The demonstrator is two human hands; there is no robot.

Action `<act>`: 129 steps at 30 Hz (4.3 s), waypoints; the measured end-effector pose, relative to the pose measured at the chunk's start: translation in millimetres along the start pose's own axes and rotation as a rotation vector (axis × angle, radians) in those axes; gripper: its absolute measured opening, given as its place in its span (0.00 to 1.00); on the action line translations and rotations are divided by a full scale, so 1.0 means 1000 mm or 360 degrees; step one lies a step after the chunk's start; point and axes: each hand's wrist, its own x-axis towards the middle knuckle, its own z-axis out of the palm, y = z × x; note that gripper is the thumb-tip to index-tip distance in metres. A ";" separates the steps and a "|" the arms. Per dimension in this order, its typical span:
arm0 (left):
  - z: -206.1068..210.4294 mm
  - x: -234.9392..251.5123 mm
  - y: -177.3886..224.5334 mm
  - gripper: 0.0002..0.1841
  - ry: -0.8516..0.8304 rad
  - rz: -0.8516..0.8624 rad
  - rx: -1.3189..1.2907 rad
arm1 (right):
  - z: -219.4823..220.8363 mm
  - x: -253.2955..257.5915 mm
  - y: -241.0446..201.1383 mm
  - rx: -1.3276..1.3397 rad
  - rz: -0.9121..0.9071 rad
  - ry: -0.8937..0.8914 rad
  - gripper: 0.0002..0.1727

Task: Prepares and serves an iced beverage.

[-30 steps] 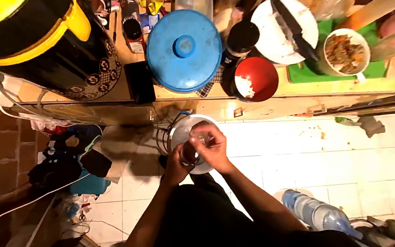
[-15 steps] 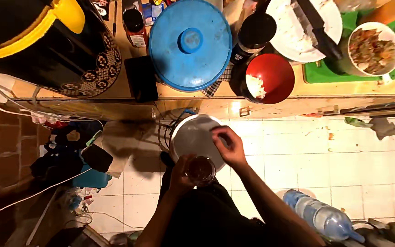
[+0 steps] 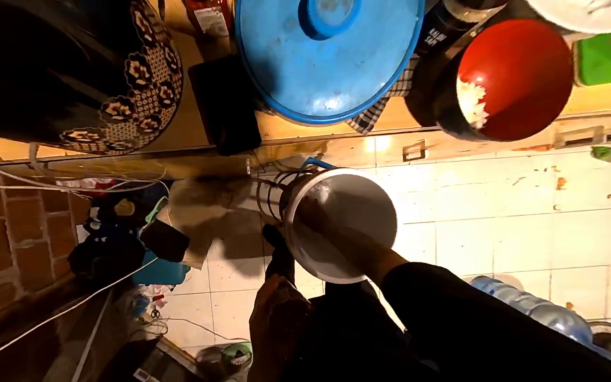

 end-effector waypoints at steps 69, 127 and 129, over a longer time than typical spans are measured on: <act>-0.003 -0.012 -0.024 0.37 0.0007 0.0120 -0.0258 | -0.003 -0.041 -0.004 0.0170 0.0381 -0.0415 0.35; 0.074 0.078 0.024 0.48 -0.0421 0.0196 -0.0125 | -0.255 -0.298 -0.102 0.1113 -0.0139 0.0593 0.16; 0.072 0.070 0.019 0.45 -0.0361 0.0299 -0.0150 | -0.249 -0.273 -0.078 0.1193 -0.0006 0.0566 0.11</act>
